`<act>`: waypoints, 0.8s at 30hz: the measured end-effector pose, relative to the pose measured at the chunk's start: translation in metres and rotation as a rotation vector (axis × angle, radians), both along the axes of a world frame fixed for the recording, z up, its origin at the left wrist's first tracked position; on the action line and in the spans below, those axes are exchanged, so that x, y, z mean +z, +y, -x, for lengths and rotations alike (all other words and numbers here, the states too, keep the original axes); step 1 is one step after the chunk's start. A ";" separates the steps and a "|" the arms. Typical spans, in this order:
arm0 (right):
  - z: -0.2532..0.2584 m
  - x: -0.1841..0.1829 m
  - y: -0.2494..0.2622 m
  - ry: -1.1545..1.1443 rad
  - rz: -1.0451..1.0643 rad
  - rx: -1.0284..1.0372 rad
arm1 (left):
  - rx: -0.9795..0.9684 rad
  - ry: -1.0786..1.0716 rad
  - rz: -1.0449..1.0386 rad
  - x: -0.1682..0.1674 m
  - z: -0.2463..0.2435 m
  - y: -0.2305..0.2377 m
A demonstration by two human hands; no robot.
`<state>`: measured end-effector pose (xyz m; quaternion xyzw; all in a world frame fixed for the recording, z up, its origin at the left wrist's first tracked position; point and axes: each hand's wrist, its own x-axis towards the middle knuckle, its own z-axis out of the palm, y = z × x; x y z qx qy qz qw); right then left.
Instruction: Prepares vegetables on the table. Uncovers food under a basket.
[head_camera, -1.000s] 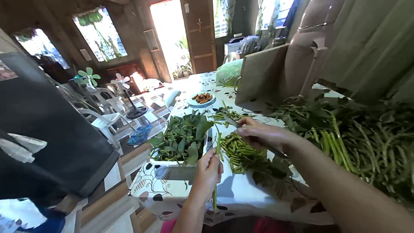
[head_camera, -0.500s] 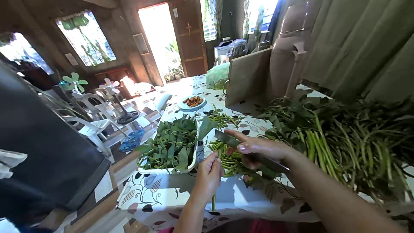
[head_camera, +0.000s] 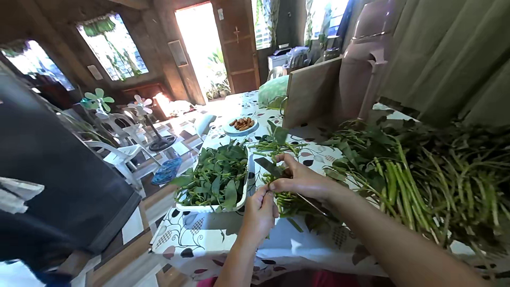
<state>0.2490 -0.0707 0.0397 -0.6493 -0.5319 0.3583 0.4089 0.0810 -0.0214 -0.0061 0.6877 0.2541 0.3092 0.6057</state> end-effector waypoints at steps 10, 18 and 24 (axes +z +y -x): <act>0.080 0.040 0.069 -0.046 0.066 0.186 | 0.399 -0.196 0.107 0.014 0.055 -0.002; 0.115 0.039 0.102 -0.155 0.121 0.326 | 0.447 -0.331 0.250 0.016 0.096 0.010; 0.077 0.049 0.110 -0.224 0.234 0.181 | 0.422 -0.367 0.170 0.022 0.147 0.017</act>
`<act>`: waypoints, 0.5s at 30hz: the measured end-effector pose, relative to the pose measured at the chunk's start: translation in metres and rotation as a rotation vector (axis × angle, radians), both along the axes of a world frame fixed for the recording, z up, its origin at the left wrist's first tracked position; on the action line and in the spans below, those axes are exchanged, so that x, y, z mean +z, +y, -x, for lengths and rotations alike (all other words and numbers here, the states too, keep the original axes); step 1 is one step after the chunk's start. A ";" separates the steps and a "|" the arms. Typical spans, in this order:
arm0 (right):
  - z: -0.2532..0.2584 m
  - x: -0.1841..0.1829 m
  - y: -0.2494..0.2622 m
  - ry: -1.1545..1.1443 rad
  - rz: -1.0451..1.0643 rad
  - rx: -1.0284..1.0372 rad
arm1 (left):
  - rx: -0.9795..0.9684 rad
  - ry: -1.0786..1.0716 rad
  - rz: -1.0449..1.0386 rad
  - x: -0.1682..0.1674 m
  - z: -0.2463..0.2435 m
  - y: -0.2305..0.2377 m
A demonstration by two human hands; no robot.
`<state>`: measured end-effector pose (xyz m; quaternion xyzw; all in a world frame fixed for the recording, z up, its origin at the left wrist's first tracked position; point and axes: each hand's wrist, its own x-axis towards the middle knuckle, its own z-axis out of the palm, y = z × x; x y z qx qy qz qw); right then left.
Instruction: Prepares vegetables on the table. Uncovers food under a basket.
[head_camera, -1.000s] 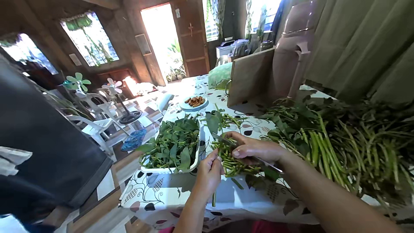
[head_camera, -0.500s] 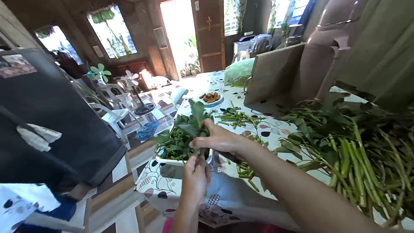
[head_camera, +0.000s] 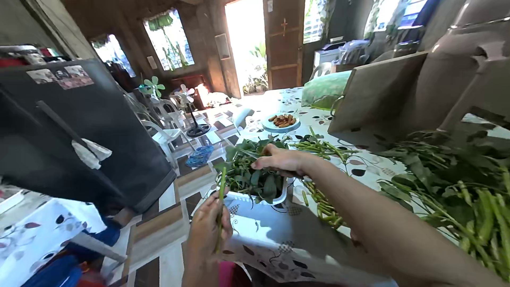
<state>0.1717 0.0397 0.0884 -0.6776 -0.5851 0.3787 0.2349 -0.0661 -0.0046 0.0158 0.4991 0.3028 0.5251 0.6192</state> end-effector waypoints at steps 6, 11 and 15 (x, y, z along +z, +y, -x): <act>-0.010 0.016 -0.001 0.223 0.063 0.202 | 0.025 0.089 0.060 -0.017 -0.027 0.015; -0.033 0.004 -0.033 0.657 0.067 0.582 | -0.040 0.132 0.014 -0.020 -0.038 0.012; -0.049 -0.031 -0.042 0.841 0.097 0.767 | -0.164 0.175 -0.114 -0.020 -0.054 0.006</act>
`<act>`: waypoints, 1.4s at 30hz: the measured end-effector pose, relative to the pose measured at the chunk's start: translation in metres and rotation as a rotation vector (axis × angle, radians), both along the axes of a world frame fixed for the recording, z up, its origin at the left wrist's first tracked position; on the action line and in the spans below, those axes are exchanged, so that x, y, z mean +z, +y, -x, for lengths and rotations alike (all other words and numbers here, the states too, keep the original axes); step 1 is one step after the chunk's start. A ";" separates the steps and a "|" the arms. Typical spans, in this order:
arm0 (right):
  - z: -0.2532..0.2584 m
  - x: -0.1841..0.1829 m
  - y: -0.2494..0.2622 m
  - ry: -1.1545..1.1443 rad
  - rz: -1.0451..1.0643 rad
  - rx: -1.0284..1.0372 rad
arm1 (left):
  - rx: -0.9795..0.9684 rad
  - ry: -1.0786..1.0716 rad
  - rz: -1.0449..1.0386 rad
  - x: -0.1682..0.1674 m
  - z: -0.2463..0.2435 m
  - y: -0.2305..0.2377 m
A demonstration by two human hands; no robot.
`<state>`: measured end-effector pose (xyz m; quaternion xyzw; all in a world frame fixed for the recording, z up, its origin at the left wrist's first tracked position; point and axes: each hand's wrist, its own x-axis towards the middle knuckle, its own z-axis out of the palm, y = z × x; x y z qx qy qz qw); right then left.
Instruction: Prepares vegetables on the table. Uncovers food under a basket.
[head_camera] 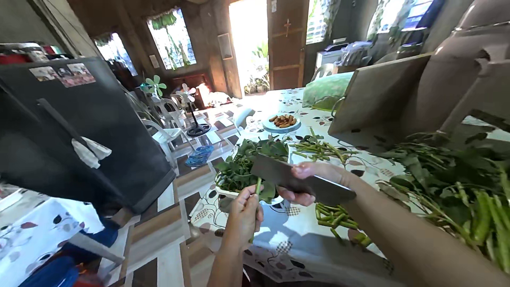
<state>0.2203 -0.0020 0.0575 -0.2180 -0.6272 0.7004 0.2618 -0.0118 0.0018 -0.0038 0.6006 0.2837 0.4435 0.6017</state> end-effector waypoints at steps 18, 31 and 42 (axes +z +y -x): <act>-0.017 -0.020 -0.086 -0.777 -0.365 -0.989 | -0.221 0.134 -0.017 -0.005 -0.084 -0.028; -0.073 -0.030 -0.112 -0.245 0.082 -0.722 | -0.316 0.364 0.021 -0.012 -0.109 -0.022; -0.035 -0.039 -0.108 -0.479 -0.085 -1.042 | -0.313 0.434 -0.140 -0.013 -0.107 -0.023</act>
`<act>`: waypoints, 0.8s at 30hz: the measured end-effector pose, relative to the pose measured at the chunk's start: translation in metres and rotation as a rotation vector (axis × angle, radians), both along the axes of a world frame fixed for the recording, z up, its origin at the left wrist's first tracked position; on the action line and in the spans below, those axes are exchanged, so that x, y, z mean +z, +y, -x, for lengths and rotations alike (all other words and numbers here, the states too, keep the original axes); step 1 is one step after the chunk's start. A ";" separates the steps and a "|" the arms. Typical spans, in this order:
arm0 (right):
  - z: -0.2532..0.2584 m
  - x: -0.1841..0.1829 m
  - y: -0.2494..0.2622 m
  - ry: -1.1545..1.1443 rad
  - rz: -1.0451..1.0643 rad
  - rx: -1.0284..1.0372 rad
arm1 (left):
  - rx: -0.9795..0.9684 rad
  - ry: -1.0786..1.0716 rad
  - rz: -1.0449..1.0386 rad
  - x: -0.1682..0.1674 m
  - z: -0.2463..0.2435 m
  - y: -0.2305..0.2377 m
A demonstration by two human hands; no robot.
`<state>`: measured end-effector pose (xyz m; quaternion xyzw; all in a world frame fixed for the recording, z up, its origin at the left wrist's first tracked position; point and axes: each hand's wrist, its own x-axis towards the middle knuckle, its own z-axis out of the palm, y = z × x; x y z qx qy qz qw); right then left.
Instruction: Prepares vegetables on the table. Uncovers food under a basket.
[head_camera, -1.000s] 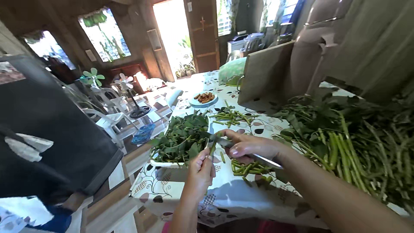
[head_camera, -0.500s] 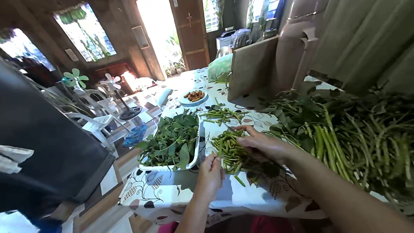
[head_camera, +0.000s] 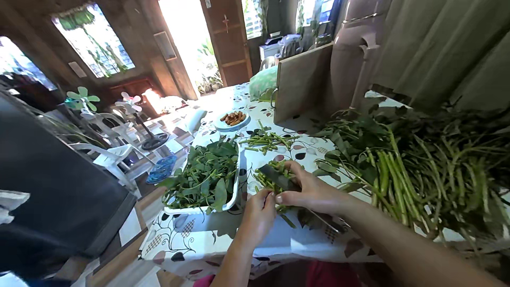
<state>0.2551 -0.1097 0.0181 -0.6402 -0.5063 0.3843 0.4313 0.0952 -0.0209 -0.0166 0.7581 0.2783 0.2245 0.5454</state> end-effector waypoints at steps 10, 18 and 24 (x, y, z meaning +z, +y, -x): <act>-0.006 -0.010 0.022 -0.064 -0.051 -0.363 | 0.020 0.173 -0.257 -0.003 -0.001 -0.021; -0.033 -0.005 -0.005 0.326 0.057 0.222 | -0.015 0.148 -0.161 -0.003 -0.005 0.009; -0.031 -0.010 -0.003 0.384 0.096 0.324 | -0.018 0.158 -0.201 -0.002 -0.009 0.005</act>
